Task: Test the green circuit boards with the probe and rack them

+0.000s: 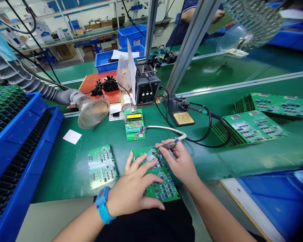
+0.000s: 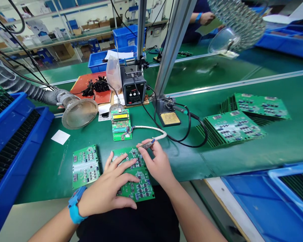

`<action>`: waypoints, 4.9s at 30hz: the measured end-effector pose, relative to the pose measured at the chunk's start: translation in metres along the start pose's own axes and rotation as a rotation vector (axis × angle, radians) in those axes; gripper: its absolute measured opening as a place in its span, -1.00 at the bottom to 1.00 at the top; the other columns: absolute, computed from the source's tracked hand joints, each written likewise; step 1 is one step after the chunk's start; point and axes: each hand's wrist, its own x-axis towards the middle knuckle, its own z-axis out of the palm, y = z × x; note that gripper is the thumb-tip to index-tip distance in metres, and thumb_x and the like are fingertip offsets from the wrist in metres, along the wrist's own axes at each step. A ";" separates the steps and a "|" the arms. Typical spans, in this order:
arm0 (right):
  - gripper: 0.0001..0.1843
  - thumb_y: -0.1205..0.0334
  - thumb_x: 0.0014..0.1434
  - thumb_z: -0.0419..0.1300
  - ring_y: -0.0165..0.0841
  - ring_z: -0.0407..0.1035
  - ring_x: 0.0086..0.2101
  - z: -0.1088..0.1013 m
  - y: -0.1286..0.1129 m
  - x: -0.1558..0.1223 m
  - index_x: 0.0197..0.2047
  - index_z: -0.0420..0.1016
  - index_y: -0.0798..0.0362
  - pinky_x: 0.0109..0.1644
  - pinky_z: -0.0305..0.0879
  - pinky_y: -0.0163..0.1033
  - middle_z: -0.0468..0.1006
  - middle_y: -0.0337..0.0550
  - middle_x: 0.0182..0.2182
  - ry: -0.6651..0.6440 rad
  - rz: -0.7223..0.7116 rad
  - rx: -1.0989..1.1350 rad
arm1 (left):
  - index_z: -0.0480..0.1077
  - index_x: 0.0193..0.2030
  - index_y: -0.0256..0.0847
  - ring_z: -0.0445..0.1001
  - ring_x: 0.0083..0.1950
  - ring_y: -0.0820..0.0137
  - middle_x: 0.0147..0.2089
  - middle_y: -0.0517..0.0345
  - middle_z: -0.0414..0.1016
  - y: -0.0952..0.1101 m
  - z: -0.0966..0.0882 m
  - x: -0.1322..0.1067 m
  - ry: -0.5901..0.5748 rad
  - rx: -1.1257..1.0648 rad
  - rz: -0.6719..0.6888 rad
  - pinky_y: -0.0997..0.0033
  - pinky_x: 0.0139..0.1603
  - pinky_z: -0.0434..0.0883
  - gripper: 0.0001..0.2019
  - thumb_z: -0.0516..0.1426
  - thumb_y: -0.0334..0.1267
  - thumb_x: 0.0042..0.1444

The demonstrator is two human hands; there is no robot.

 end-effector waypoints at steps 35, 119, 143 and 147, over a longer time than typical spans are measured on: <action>-0.92 0.25 0.25 0.11 -0.24 0.42 0.03 -0.025 -0.017 -0.054 -0.17 0.37 -0.06 0.07 0.39 -0.17 0.59 -0.16 -0.17 -0.022 -0.211 -0.336 | 0.35 0.05 0.02 -0.11 0.44 0.05 0.40 0.22 0.07 0.000 0.001 -0.003 -0.002 -0.031 -0.023 -0.35 0.34 -0.27 -0.51 0.22 0.17 0.03; -0.90 0.25 0.27 0.09 -0.14 0.37 0.08 -0.019 0.003 -0.065 -0.13 0.31 -0.05 0.19 0.28 0.08 0.59 -0.06 -0.14 -0.020 -0.118 -0.142 | 0.06 0.37 -0.21 -0.25 0.41 -0.30 0.44 -0.45 -0.33 0.003 -0.006 0.010 -0.030 0.110 -0.145 -0.34 0.24 -0.03 0.17 0.23 0.45 -0.32; -0.90 0.27 0.27 0.09 -0.20 0.37 0.08 -0.017 0.003 -0.065 -0.13 0.29 -0.08 0.15 0.31 -0.03 0.58 -0.11 -0.18 0.006 -0.121 -0.133 | 0.05 0.38 -0.24 -0.27 0.40 -0.35 0.44 -0.43 -0.35 0.008 -0.013 0.015 -0.116 0.095 -0.196 -0.40 0.23 -0.02 0.18 0.34 0.31 -0.35; -0.90 0.26 0.27 0.09 -0.17 0.38 0.07 -0.016 0.005 -0.065 -0.13 0.29 -0.07 0.14 0.31 0.02 0.58 -0.09 -0.17 0.010 -0.113 -0.125 | 0.05 0.38 -0.24 -0.26 0.39 -0.36 0.43 -0.46 -0.33 0.007 -0.014 0.015 -0.120 0.107 -0.192 -0.40 0.22 -0.02 0.17 0.33 0.32 -0.33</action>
